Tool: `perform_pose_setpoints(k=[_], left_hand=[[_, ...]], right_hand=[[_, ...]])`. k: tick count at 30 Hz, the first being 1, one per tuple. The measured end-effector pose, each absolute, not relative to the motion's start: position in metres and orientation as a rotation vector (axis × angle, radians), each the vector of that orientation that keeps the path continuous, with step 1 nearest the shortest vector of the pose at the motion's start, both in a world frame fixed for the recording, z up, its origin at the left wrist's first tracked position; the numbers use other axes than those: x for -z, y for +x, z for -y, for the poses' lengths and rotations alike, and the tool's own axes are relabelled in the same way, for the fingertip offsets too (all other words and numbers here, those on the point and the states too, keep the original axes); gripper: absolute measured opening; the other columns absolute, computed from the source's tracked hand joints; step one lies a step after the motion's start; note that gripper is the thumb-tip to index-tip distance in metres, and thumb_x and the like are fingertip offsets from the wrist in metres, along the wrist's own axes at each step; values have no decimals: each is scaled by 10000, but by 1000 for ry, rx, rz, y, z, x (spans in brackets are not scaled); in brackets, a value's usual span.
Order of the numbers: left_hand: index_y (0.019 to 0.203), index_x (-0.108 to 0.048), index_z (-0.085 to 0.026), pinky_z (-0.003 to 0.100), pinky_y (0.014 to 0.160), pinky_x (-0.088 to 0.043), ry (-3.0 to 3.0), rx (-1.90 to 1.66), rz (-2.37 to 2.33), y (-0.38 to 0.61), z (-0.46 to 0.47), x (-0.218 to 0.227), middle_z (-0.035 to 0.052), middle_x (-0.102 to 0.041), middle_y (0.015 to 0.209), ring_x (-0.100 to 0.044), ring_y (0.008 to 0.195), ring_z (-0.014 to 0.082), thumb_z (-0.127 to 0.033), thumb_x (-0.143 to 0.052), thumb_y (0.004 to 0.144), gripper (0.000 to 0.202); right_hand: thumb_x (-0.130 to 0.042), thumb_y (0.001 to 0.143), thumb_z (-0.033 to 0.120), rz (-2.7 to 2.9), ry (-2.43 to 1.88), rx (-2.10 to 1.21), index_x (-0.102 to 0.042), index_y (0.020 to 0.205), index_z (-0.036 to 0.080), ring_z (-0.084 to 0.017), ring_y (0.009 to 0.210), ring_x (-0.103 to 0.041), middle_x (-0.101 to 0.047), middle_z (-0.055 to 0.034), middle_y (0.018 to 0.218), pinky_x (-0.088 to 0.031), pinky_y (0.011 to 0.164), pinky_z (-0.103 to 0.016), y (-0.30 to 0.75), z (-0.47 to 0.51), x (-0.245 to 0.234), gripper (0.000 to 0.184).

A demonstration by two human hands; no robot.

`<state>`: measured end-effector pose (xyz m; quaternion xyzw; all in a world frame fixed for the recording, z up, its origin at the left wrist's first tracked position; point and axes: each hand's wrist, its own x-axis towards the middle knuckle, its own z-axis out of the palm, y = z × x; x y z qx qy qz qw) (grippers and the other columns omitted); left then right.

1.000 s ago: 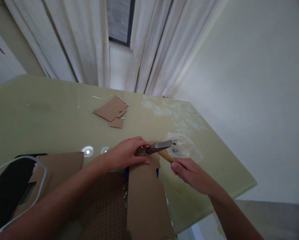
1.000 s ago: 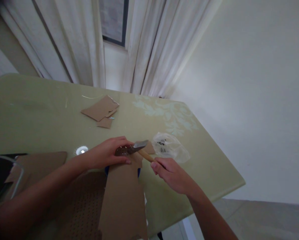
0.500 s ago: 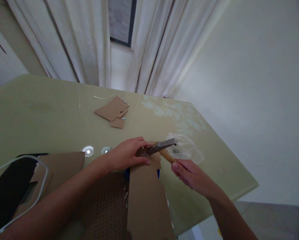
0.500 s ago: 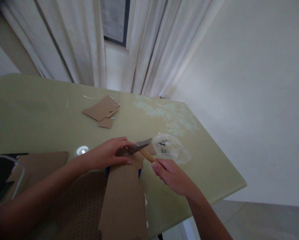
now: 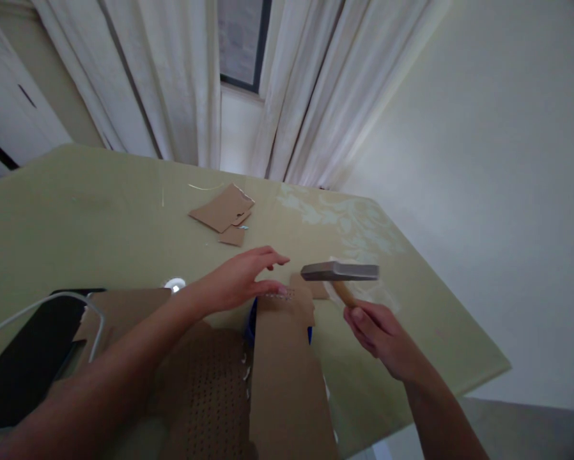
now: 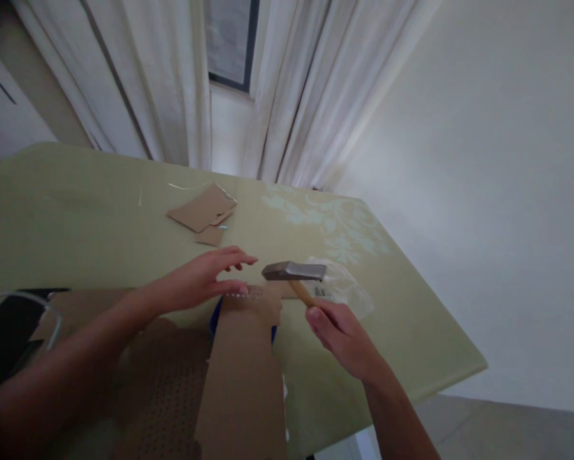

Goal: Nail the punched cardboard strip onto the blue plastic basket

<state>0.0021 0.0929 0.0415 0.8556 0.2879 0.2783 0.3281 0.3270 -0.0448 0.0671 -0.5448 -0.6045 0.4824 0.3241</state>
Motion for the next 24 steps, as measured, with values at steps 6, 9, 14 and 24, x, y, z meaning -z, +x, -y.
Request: perform_pose_setpoints(k=[6, 9, 14, 24], left_hand=[[1014, -824, -215, 341, 827, -524, 2336, -568, -1306, -57, -119, -70, 59, -815, 975, -733, 864, 228, -356, -694, 1014, 192], [869, -819, -219, 342, 765, -497, 2332, -16, -1464, -64, -117, -66, 68, -818, 894, -746, 846, 260, -319, -775, 928, 124], [738, -809, -212, 337, 695, -481, 2261, 268, -1485, -54, -116, -42, 102, -824, 846, -765, 801, 289, -242, -879, 759, 80], [746, -788, -213, 311, 660, -461, 2285, 234, -1329, -59, -126, -23, 71, -808, 789, -723, 711, 230, -178, -680, 778, 118]], right_hand=[[-684, 1095, 465, 1363, -841, -788, -514, 686, 224, -83, 432, -255, -317, 85, 568, -205, 408, -244, 312, 20, -74, 504], [-679, 1101, 438, 1275, -791, -676, -452, 637, 229, -86, 414, -252, -281, 90, 545, -216, 410, -246, 299, 1, -69, 558], [-671, 1109, 394, 1268, -744, -613, -442, 636, 228, -86, 415, -265, -278, 90, 550, -229, 418, -251, 294, -9, -50, 551], [-654, 1111, 457, 1264, -807, -676, -441, 632, 236, -104, 421, -279, -306, 80, 525, -242, 426, -272, 307, 3, -34, 568]])
